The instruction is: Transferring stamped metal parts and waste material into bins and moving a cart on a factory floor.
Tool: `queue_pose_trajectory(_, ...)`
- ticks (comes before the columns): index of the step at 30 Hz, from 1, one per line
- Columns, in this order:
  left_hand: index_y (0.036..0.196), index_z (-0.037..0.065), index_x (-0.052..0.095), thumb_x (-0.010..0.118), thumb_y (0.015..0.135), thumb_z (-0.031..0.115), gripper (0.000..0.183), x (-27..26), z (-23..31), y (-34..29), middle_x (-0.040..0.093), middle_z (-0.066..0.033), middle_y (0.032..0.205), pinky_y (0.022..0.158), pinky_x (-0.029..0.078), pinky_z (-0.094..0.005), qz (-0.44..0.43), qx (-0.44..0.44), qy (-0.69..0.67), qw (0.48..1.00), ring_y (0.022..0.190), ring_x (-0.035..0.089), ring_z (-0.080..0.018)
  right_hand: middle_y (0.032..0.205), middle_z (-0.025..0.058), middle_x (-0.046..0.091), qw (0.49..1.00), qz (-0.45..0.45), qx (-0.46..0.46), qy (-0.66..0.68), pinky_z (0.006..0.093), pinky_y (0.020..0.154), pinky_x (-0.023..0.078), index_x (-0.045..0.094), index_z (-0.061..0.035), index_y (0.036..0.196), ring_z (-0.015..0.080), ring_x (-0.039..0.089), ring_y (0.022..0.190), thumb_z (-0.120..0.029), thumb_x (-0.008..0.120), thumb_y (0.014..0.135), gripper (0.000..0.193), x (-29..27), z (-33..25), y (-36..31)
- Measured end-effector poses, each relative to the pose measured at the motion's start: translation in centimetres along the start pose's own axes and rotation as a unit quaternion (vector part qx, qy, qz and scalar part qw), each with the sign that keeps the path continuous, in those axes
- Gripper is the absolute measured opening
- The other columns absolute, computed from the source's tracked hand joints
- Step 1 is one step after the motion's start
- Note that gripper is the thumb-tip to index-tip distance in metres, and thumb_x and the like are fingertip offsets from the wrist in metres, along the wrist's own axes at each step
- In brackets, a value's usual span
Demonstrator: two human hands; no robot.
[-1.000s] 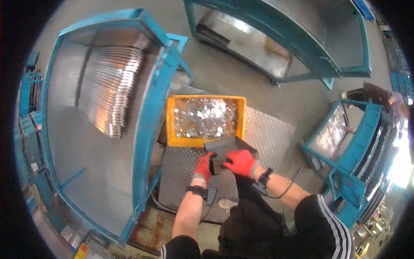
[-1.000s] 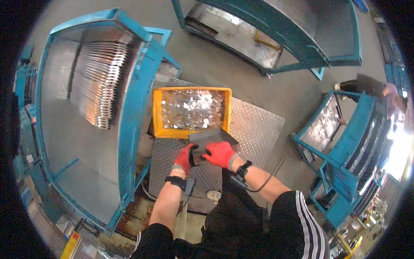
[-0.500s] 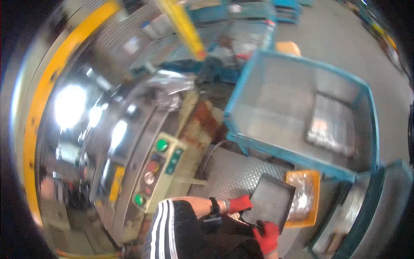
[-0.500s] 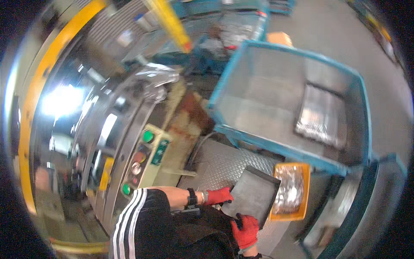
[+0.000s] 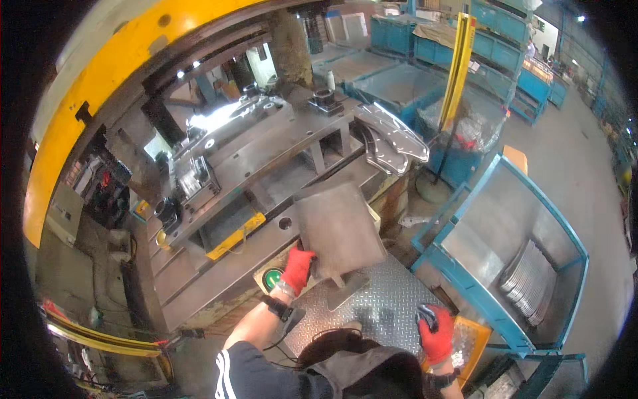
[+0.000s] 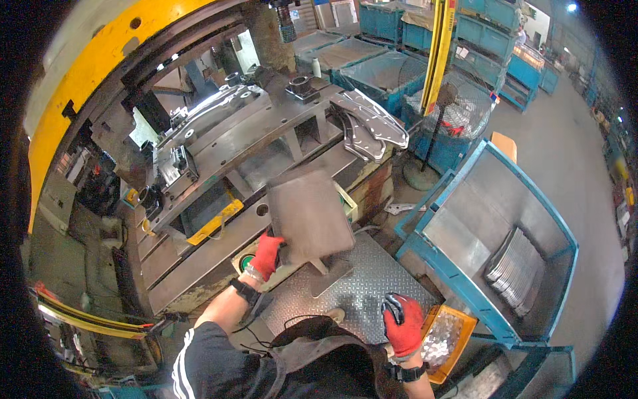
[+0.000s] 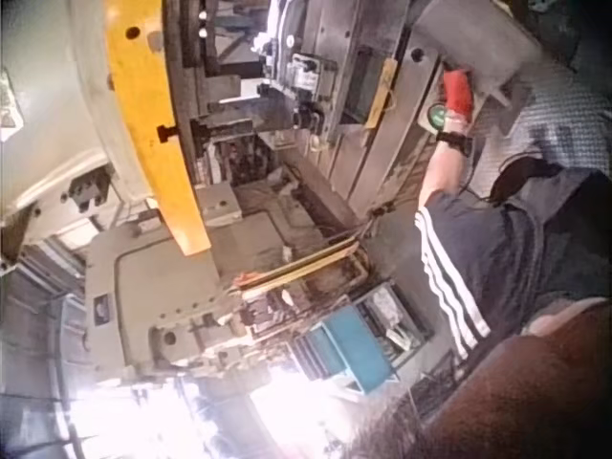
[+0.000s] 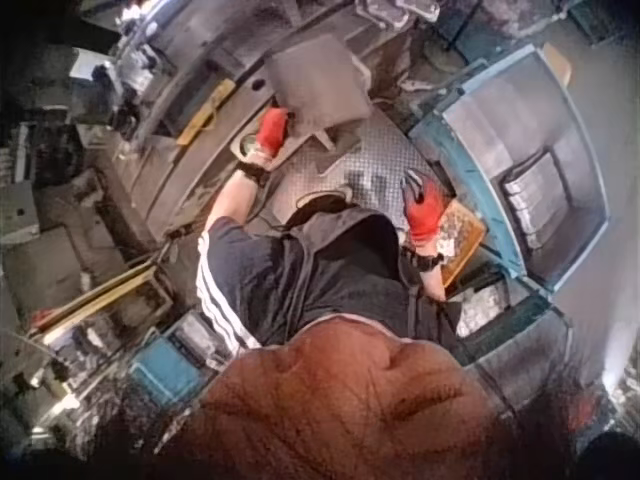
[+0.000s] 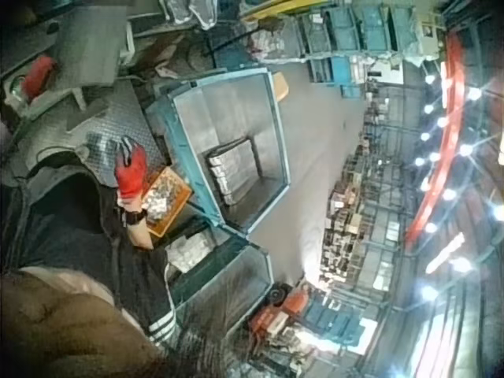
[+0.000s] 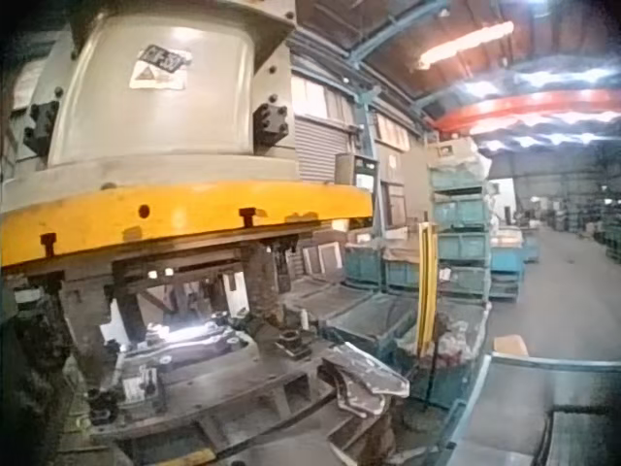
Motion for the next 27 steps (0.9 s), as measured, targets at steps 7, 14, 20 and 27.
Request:
queue_pose_trajectory(7,0.115,0.005,0.055,0.054,0.079,0.01,0.036,-0.5,1.3,5.1,0.062,-0.0073,0.099,0.076,0.045,-0.0328,0.125,0.052,-0.038,0.99,0.086,0.057,-0.0212,0.096,0.0138,0.064,0.998,-0.025,-0.002,-0.05,0.0396,0.082,0.047,0.064,-0.0054,0.101,0.0325,0.06,0.091,-0.012,0.07,0.073,0.029,1.6,-0.5,-0.1)
queue_pose_trajectory(14,0.108,0.003,0.057,0.055,0.08,0.009,0.029,-2.1,-1.4,11.9,0.06,-0.0062,0.093,0.072,0.045,-0.0326,0.176,0.133,-0.04,0.974,0.08,0.054,-0.0187,0.095,0.0152,0.064,0.988,-0.021,0.122,-0.096,0.041,0.08,0.048,0.064,-0.0037,0.101,0.0345,0.06,0.089,-0.013,0.068,0.075,0.028,-0.3,2.3,-3.8)
queue_pose_trajectory(20,0.11,0.003,0.058,0.057,0.078,0.004,0.032,-4.9,-2.7,9.4,0.063,-0.0054,0.095,0.071,0.045,-0.0304,0.249,0.051,-0.093,0.963,0.08,0.055,-0.017,0.095,0.0162,0.063,0.969,-0.003,0.225,-0.106,0.0424,0.082,0.046,0.063,-0.0023,0.103,0.0348,0.059,0.092,-0.015,0.069,0.076,0.03,-1.5,4.7,-7.5)
queue_pose_trajectory(27,0.118,0.0,0.056,0.059,0.073,-0.002,0.046,-3.1,-0.3,7.3,0.064,-0.0063,0.101,0.072,0.047,-0.0323,0.245,0.124,-0.121,0.954,0.084,0.059,-0.0204,0.094,0.0178,0.062,0.968,0.001,0.157,-0.195,0.0428,0.078,0.047,0.062,-0.0026,0.1,0.0367,0.059,0.089,-0.018,0.069,0.076,0.029,-1.0,5.9,-6.3)
Point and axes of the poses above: each hand's wrist, its own y-axis towards the middle knuckle, its own x-axis out of the palm, z = x × y, the point moved 4 cm from there along y, towards the middle knuckle
